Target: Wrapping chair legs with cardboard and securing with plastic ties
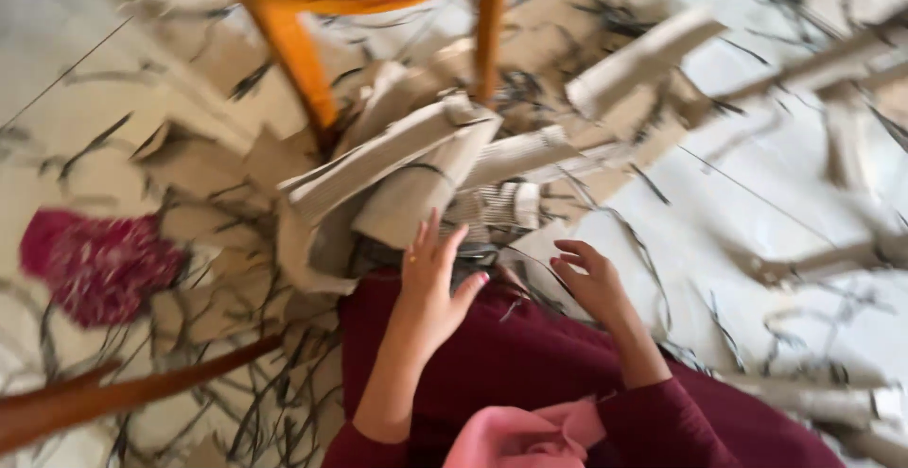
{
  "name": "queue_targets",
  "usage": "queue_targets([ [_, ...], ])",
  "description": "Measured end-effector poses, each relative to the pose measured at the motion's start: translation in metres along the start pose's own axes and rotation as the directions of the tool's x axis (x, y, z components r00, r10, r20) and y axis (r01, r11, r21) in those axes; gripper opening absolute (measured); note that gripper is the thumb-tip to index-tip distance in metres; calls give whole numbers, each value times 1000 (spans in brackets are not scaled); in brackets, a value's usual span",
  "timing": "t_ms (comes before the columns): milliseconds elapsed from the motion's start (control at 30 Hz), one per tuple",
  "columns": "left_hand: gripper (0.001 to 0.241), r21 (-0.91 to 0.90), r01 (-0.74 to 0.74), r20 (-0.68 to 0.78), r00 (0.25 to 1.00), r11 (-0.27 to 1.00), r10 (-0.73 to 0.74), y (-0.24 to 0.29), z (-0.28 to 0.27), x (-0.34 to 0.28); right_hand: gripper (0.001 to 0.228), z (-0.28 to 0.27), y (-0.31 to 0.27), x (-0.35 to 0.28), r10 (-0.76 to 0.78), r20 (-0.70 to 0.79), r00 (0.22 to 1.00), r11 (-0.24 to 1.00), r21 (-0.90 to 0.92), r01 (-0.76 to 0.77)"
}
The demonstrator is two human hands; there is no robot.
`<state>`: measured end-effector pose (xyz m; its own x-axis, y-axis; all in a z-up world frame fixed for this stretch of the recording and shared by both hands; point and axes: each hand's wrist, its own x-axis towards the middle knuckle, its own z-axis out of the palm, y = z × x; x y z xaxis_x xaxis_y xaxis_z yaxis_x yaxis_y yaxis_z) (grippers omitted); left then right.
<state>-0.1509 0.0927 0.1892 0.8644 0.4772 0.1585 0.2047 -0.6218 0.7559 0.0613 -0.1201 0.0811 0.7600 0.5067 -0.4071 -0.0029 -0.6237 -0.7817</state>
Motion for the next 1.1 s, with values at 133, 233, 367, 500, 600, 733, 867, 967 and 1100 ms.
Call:
queue_targets([
  [133, 73, 5, -143, 260, 956, 990, 137, 32, 83, 3, 43, -82, 54, -38, 103, -197, 975, 995, 21, -101],
  [233, 59, -92, -193, 440, 872, 977, 214, 69, 132, 9, 39, -144, 122, -45, 104, -408, 907, 990, -43, -132],
  [367, 60, -139, -169, 609, 762, 976, 219, 115, 186, 40, 60, -215, 185, -38, 136, -766, 628, 990, 130, -56],
  [500, 62, -241, -144, 564, 784, 960, 260, 148, 253, 84, 92, -250, 274, 29, 129, -909, 396, 990, 94, -105],
  [600, 59, -316, -193, 504, 796, 929, 336, 176, 298, 114, 93, -262, 244, 44, 145, -919, 367, 986, 103, -133],
  [733, 59, -393, -157, 493, 796, 906, 352, 201, 358, 139, 90, -249, 300, 97, 262, -891, 371, 964, 220, -152],
  [867, 61, -445, -145, 524, 758, 884, 388, 220, 418, 150, 96, -233, 326, 121, 317, -890, 327, 948, 289, -132],
  [967, 67, -464, -148, 563, 712, 873, 420, 235, 470, 153, 91, -241, 259, 118, 588, -736, 335, 676, 675, 295],
  [1100, 75, -466, -134, 534, 745, 875, 399, 250, 531, 153, 78, -274, 226, 96, 757, -462, 462, 158, 815, 557],
])
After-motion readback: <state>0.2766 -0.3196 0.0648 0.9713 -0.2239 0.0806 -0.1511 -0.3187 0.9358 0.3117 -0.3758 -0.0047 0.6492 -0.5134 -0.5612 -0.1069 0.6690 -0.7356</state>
